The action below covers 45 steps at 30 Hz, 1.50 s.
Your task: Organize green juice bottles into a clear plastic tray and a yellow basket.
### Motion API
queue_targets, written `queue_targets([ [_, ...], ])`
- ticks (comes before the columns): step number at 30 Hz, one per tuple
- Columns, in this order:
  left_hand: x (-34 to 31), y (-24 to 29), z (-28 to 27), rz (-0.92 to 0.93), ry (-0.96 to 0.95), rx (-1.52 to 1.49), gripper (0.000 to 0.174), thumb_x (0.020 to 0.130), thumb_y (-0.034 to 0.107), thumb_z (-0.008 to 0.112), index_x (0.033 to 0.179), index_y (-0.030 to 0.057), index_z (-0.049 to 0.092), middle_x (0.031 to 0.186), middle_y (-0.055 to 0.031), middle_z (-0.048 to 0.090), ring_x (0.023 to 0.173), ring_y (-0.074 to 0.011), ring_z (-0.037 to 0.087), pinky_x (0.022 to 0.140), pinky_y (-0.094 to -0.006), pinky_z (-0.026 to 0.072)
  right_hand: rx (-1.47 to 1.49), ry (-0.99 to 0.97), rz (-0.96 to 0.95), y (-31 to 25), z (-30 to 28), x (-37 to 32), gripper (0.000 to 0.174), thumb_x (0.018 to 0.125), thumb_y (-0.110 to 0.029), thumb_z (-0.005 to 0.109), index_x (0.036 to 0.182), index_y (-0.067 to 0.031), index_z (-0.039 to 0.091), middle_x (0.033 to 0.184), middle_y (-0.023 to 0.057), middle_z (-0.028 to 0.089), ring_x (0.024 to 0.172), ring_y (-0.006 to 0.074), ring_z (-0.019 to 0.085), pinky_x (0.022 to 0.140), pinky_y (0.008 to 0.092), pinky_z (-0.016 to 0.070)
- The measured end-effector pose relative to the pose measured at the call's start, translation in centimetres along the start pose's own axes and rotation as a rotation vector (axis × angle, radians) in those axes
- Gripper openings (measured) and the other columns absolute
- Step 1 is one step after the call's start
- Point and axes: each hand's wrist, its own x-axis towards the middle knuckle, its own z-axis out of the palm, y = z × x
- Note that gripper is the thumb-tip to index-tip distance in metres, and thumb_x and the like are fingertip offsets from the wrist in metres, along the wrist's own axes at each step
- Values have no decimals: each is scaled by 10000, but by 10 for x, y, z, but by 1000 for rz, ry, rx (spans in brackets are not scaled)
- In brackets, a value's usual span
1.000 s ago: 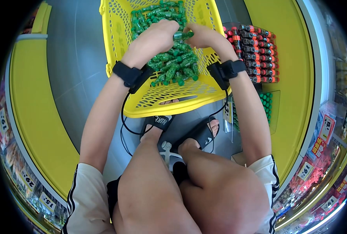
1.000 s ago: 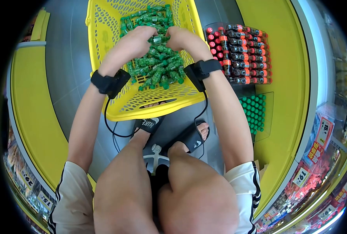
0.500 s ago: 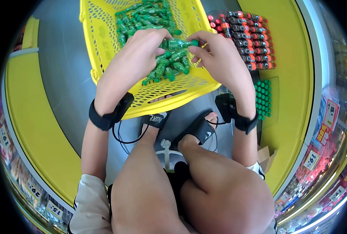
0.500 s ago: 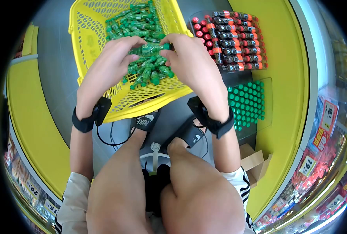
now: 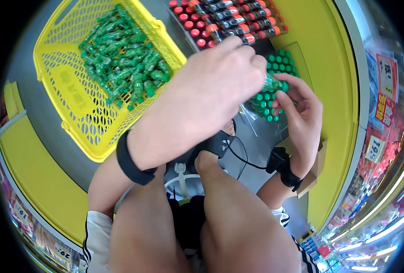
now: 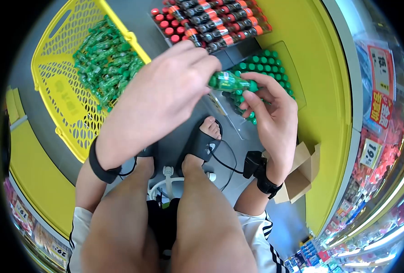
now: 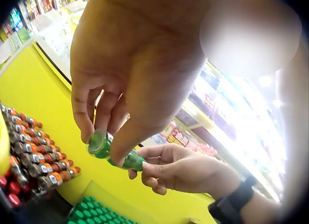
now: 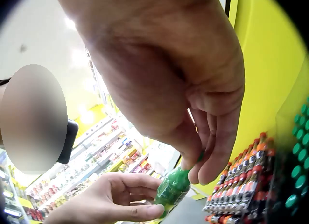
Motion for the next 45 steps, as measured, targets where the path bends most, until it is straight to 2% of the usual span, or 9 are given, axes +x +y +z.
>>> queue_targets([
  [2, 10, 12, 23, 70, -23, 66, 332, 755, -60, 797, 1053, -45, 652, 1045, -163, 676, 1072, -368, 676, 943, -431, 597, 20, 47, 4, 18, -14, -9, 305, 1054, 32, 686, 1355, 4, 724, 899, 50, 726, 782, 99, 652, 717, 253, 525],
  [6, 17, 27, 65, 4, -192, 10, 541, 615, -86, 868, 1103, -51, 638, 1140, -169, 659, 1088, -352, 691, 893, -430, 652, -49, 130, 38, 45, -29, -27, 280, 1015, 0, 753, 1295, 2, 762, 898, 52, 731, 770, 112, 670, 699, 263, 546],
  [10, 6, 22, 116, -76, -159, -88, 466, 684, -102, 808, 1114, -76, 628, 1127, -206, 647, 1096, -376, 689, 885, -444, 656, -309, 216, 32, 62, -15, -28, 287, 932, -48, 848, 1208, 12, 799, 900, 88, 766, 768, 154, 733, 674, 303, 583],
  [11, 3, 20, 127, -113, -114, -84, 431, 711, -109, 776, 1114, -84, 625, 1126, -217, 642, 1101, -383, 687, 883, -453, 657, -368, 243, 69, 63, -7, -26, 302, 896, -67, 872, 1180, 13, 805, 912, 133, 779, 779, 199, 765, 677, 332, 599],
  [15, -9, 11, 157, -254, -107, -27, 390, 749, -87, 725, 1126, -89, 624, 1148, -227, 639, 1086, -394, 679, 872, -462, 654, -563, 265, 24, 82, 10, -14, 267, 891, -81, 868, 1134, 10, 807, 921, 180, 770, 774, 281, 759, 707, 383, 597],
  [18, -20, 0, 167, -222, -157, 67, 315, 774, -18, 740, 1074, -82, 668, 1113, -200, 658, 1065, -376, 675, 868, -446, 638, -598, 242, 36, 104, 15, -7, 270, 897, -89, 854, 1141, 17, 806, 923, 182, 770, 792, 308, 760, 748, 413, 592],
  [23, -30, -12, 183, 31, -263, 100, 209, 852, 173, 787, 938, -16, 763, 945, -130, 706, 1045, -311, 688, 998, -425, 563, -642, 220, 15, 126, 25, 7, 280, 900, -114, 849, 1142, 19, 805, 949, 196, 777, 820, 345, 763, 779, 447, 595],
  [29, -40, -31, 207, 127, -266, 246, 373, 946, 400, 769, 966, 28, 787, 965, -103, 733, 1039, -274, 698, 1034, -410, 519, -661, 134, 53, 138, 43, 24, 243, 917, -125, 816, 1113, 19, 799, 1024, 227, 787, 944, 434, 766, 826, 501, 610],
  [45, -34, -56, 214, 109, -330, 161, 236, 924, 325, 777, 902, 90, 771, 899, -53, 701, 999, -238, 684, 943, -378, 499, -720, 171, 3, 136, 66, 27, 288, 944, -134, 766, 1203, -10, 783, 1105, 211, 777, 993, 437, 762, 861, 510, 624],
])
